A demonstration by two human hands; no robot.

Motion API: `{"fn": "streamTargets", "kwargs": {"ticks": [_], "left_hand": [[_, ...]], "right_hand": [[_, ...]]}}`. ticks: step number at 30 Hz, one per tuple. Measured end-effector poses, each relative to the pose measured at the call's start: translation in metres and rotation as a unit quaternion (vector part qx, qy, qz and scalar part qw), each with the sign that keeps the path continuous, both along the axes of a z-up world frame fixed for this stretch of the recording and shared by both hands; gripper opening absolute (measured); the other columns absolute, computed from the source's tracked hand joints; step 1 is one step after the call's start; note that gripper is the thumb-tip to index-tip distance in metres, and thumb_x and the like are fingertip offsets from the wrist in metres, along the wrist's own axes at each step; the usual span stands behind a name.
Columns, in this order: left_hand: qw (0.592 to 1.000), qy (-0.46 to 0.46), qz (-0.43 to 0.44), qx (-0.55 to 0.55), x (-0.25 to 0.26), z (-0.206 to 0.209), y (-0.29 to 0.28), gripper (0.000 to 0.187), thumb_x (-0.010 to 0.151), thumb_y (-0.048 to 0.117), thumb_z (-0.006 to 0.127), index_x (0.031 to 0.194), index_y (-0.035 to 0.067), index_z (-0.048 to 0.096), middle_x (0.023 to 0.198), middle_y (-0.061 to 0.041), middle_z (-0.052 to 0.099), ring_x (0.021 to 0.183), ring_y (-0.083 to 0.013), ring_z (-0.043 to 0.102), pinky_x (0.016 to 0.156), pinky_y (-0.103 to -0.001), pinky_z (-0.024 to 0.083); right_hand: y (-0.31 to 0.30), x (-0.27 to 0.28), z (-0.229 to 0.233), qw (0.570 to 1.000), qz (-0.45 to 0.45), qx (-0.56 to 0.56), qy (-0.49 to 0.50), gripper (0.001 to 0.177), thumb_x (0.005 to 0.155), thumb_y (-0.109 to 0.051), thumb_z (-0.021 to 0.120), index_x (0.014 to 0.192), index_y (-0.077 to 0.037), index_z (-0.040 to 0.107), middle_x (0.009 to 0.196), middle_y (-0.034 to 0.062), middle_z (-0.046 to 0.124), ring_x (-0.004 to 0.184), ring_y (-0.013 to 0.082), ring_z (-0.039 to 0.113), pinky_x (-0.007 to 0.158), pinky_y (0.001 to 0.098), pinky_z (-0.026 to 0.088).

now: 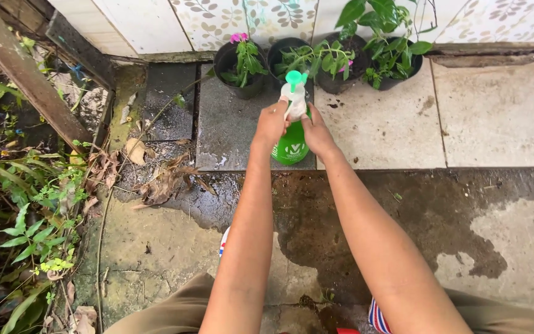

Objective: Watering potted plants using a manual pressure spray bottle by pumping and spraying.

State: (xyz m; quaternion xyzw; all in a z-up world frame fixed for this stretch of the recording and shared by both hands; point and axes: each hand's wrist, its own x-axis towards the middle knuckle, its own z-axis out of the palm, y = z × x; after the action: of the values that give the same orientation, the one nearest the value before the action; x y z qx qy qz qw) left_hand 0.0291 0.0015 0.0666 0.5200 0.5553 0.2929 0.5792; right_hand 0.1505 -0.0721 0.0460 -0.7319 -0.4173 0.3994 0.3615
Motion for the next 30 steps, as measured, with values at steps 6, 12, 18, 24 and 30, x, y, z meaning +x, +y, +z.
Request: {"fn": "streamTargets", "kwargs": {"ticks": [6,12,18,24,30], "left_hand": [[0.998,0.050,-0.024,-0.033,-0.013,0.050,-0.018,0.053,0.088,0.056,0.048,0.069,0.011,0.069,0.056,-0.005,0.061,0.051,-0.0153,0.061,0.057,-0.027,0.054],[0.997,0.071,-0.030,0.014,-0.002,-0.002,0.015,0.056,0.090,0.059,0.055,0.071,0.009,0.071,0.059,-0.005,0.065,0.055,-0.0174,0.067,0.063,-0.029,0.058],[0.999,0.029,-0.018,-0.006,-0.006,0.017,0.000,0.055,0.092,0.055,0.055,0.069,0.005,0.067,0.056,-0.006,0.060,0.047,-0.0164,0.061,0.054,-0.031,0.056],[0.999,-0.042,0.029,-0.012,-0.009,0.010,-0.027,0.053,0.091,0.051,0.060,0.067,0.005,0.065,0.051,-0.007,0.055,0.041,-0.0167,0.057,0.049,-0.028,0.052],[0.996,-0.082,0.035,0.013,0.030,0.033,-0.060,0.050,0.096,0.045,0.058,0.065,0.007,0.062,0.051,-0.003,0.051,0.046,-0.0111,0.048,0.050,-0.026,0.043]], "right_hand": [[-0.011,0.001,0.048,0.992,0.080,-0.045,-0.084,0.069,0.102,-0.046,0.051,0.161,-0.015,0.031,0.159,0.0232,0.037,0.143,0.0432,0.043,0.116,0.0541,0.037],[-0.005,-0.009,0.054,0.987,0.103,-0.052,-0.114,0.099,0.087,-0.047,0.069,0.163,-0.011,0.018,0.162,0.0306,0.024,0.141,0.0527,0.041,0.117,0.0588,0.037],[-0.027,-0.010,0.062,0.998,0.059,0.002,-0.015,0.104,0.082,-0.047,0.076,0.164,-0.018,0.019,0.163,0.0306,0.022,0.146,0.0537,0.033,0.120,0.0605,0.030],[-0.044,-0.023,0.043,0.996,-0.010,0.038,0.085,0.108,0.082,-0.039,0.081,0.166,-0.021,0.017,0.166,0.0294,0.020,0.151,0.0476,0.028,0.124,0.0547,0.025],[-0.061,-0.002,0.058,0.972,-0.139,0.064,0.178,0.057,0.107,-0.029,0.030,0.161,-0.010,0.030,0.167,0.0240,0.022,0.154,0.0460,0.020,0.124,0.0611,0.024]]}}
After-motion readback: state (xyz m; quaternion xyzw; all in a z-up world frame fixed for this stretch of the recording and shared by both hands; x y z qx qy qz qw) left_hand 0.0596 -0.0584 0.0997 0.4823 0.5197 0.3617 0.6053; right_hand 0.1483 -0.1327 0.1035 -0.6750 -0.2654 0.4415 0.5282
